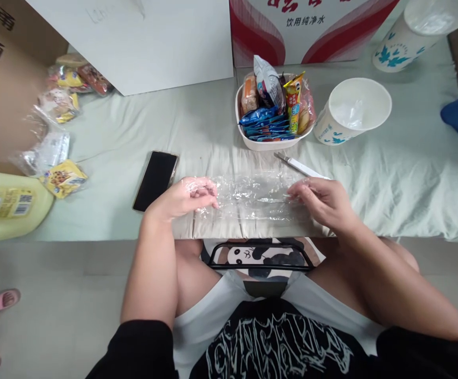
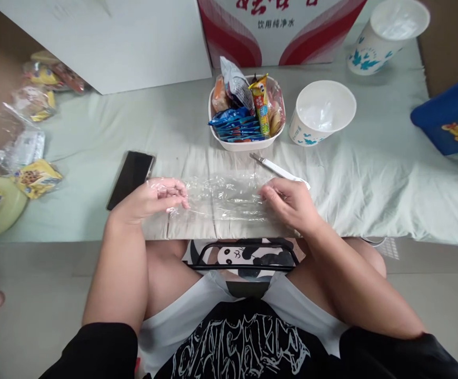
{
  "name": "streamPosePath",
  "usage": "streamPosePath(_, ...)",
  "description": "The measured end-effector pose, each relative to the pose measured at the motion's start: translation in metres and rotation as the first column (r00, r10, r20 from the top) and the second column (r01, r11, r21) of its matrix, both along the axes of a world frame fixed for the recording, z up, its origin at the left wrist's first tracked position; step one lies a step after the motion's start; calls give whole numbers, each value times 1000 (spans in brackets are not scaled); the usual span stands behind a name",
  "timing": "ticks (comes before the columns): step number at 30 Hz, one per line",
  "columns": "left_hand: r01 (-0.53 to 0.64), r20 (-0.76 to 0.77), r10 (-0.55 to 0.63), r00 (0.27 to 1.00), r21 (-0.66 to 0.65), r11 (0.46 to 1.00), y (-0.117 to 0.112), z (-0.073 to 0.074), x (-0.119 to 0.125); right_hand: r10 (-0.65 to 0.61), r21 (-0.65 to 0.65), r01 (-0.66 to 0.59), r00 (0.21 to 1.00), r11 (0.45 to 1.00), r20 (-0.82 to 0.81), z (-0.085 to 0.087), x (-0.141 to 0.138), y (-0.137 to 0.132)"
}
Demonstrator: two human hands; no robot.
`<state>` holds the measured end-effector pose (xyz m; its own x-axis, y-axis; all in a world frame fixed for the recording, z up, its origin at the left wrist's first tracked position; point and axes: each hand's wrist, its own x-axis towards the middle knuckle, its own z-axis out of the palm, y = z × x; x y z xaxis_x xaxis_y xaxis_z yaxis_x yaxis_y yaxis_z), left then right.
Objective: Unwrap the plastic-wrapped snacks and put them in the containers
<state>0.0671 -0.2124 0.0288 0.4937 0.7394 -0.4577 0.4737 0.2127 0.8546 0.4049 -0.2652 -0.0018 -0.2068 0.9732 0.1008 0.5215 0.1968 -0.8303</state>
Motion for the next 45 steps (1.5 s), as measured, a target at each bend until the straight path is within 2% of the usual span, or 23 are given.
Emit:
streamPosePath(3, -89, -39, 91, 995, 43, 995, 1, -4, 2, -182, -104, 186, 982, 977, 53, 2, -5, 2)
streamPosePath(6, -143, -186, 173, 967, 167, 976, 2, -6, 4, -289, -139, 314, 942, 939, 172, 3, -5, 6)
streamPosePath(10, -14, -378, 108, 920, 242, 970, -1, -6, 5, -285, -59, 320, 903, 946, 322, -2, -1, 8)
streamPosePath(13, 28, -430, 92, 898, 265, 964, -3, -7, 4, -292, -6, 319, 873, 948, 391, -11, 1, 6)
streamPosePath(17, 49, -429, 108, 897, 340, 939, -5, -9, 2, -323, 184, 267, 815, 946, 481, -17, 1, 2)
streamPosePath(21, 84, -455, 121, 882, 405, 911, -8, -8, 6, -281, 335, 94, 773, 938, 569, -16, -5, 0)
streamPosePath(23, 78, -448, 130, 885, 416, 906, -9, -10, 10, -240, 347, 17, 755, 938, 611, -16, -9, -1)
streamPosePath(26, 92, -425, 112, 898, 431, 898, -10, -14, 15, -184, 313, -35, 746, 949, 640, -16, -8, -6)
streamPosePath(30, 116, -318, 9, 948, 372, 921, -10, -14, 18, -42, 171, -102, 734, 980, 678, -11, 5, -18)
streamPosePath(33, 95, -153, -59, 986, 241, 966, -10, -11, 24, 71, 112, -184, 764, 976, 641, -3, 9, -20)
streamPosePath(36, 86, -33, -83, 996, 118, 989, -10, -12, 35, 203, 118, -287, 863, 951, 462, 4, -2, -11)
streamPosePath(38, 98, 38, -100, 994, 43, 994, -10, -14, 44, 331, 24, -356, 890, 934, 312, 6, -15, -4)
streamPosePath(40, 106, 112, -101, 988, -35, 994, -10, -14, 51, 408, -126, -389, 890, 913, 203, 6, -26, 1)
streamPosePath(42, 99, 165, -84, 983, -84, 992, -11, -13, 55, 420, -228, -384, 898, 895, 134, 5, -32, 3)
streamPosePath(45, 98, 186, -80, 979, -89, 991, -10, -12, 57, 390, -263, -364, 920, 893, 48, 3, -32, 1)
